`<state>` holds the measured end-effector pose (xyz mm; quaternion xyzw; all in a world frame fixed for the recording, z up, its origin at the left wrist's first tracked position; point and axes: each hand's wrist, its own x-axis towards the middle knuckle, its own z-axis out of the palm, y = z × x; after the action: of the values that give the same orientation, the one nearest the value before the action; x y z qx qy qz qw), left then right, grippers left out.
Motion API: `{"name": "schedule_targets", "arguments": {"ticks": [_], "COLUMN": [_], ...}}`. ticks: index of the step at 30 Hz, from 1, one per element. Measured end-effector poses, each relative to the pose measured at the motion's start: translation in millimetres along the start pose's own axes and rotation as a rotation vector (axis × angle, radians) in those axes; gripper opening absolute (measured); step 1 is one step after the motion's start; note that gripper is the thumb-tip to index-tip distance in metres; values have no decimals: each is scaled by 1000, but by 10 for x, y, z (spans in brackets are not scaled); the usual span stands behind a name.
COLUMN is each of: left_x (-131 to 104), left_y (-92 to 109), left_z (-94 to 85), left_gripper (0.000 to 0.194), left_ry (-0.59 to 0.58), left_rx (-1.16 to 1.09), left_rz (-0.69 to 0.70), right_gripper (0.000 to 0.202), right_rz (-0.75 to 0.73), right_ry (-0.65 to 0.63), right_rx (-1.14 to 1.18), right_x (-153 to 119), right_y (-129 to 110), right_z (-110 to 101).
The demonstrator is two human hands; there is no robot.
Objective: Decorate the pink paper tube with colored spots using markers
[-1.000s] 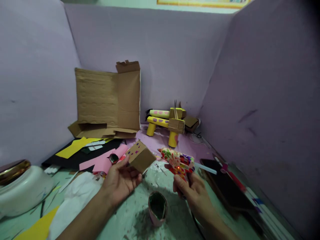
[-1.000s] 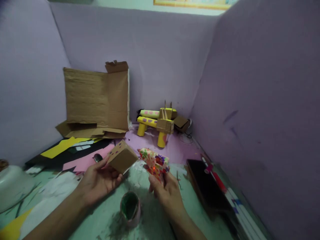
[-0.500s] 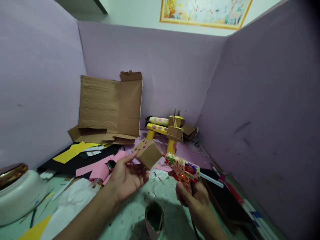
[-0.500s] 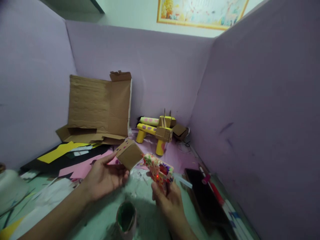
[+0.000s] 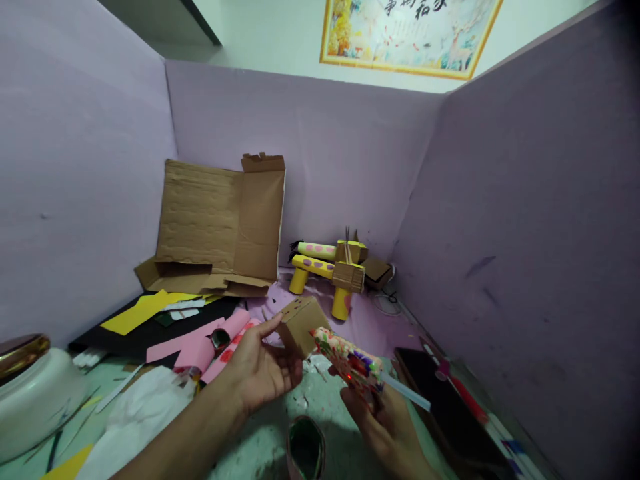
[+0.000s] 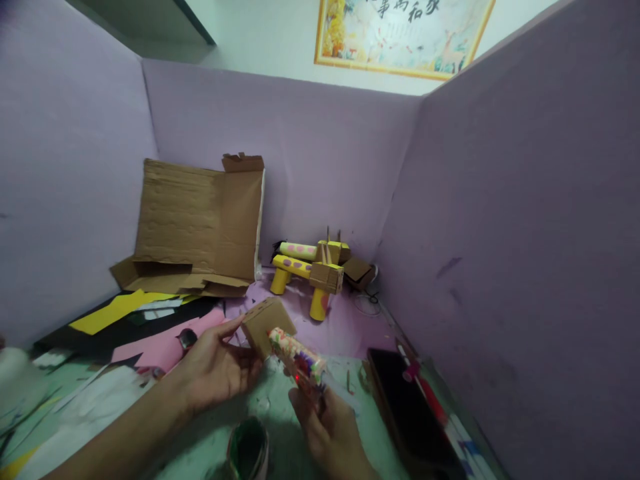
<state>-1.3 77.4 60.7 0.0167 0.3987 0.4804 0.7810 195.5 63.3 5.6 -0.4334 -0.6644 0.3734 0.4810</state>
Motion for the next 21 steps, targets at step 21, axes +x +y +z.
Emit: {"name": "schedule_targets", "arguments": {"ticks": [21], "left_x": [-9], "left_y": [17], "left_z": [-20], "left_gripper": [42], "left_ry": [30], "left_rx": [121], "left_rz": [33], "right_gripper": [41], "right_rz": [-41], "right_ry": [-125], "right_rx": [-3], "right_x": [61], "right_y": [-14], "right_z": [-56]}}
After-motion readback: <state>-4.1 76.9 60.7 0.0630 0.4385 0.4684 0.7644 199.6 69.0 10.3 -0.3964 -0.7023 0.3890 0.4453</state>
